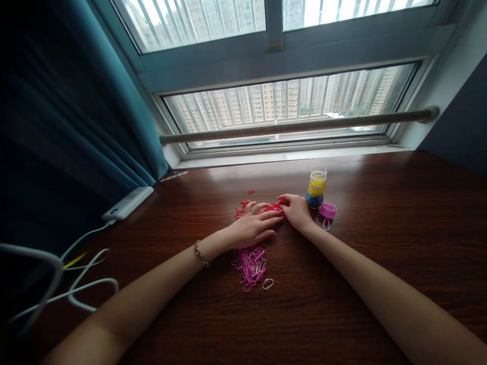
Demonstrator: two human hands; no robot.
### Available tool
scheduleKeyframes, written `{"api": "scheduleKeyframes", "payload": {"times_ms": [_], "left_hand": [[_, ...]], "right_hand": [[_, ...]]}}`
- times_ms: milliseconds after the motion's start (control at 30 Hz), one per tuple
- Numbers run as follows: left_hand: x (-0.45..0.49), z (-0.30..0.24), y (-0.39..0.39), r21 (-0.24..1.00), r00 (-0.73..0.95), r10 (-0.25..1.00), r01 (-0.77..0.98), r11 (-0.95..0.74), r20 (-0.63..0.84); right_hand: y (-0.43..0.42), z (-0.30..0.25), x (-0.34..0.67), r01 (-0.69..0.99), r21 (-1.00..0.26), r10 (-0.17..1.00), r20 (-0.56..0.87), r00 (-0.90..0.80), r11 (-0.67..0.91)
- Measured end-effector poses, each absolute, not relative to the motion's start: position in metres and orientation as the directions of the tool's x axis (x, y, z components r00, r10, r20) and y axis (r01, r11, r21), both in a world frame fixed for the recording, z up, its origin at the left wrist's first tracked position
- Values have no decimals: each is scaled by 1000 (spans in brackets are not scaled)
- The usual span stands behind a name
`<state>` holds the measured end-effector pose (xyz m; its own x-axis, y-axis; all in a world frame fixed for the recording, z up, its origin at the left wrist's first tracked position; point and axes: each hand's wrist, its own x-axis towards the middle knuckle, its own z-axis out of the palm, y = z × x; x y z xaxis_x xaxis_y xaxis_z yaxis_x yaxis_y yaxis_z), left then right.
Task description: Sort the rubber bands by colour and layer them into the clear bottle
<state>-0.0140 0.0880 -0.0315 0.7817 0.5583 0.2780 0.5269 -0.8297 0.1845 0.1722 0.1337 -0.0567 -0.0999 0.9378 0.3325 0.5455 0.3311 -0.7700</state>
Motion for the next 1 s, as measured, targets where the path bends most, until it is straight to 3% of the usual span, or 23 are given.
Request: {"api": "scheduleKeyframes", "payload": {"times_ms": [267,467,667,1000], "left_hand": [[-17,-28,94,267,709,589,525,-808,387],[-26,-35,111,495,505,689,480,-724,520],[-30,-33,115,727,324,836,416,-547,443],[-32,-23,117,853,345,876,283,-439,337]], "right_hand": [[134,-55,172,392,-868,946,325,-18,306],[135,-56,170,155,-950,961,276,19,270],[131,-51,168,54,-970,971,240,21,239],[126,-47,164,-178,-976,992,129,4,128]]}}
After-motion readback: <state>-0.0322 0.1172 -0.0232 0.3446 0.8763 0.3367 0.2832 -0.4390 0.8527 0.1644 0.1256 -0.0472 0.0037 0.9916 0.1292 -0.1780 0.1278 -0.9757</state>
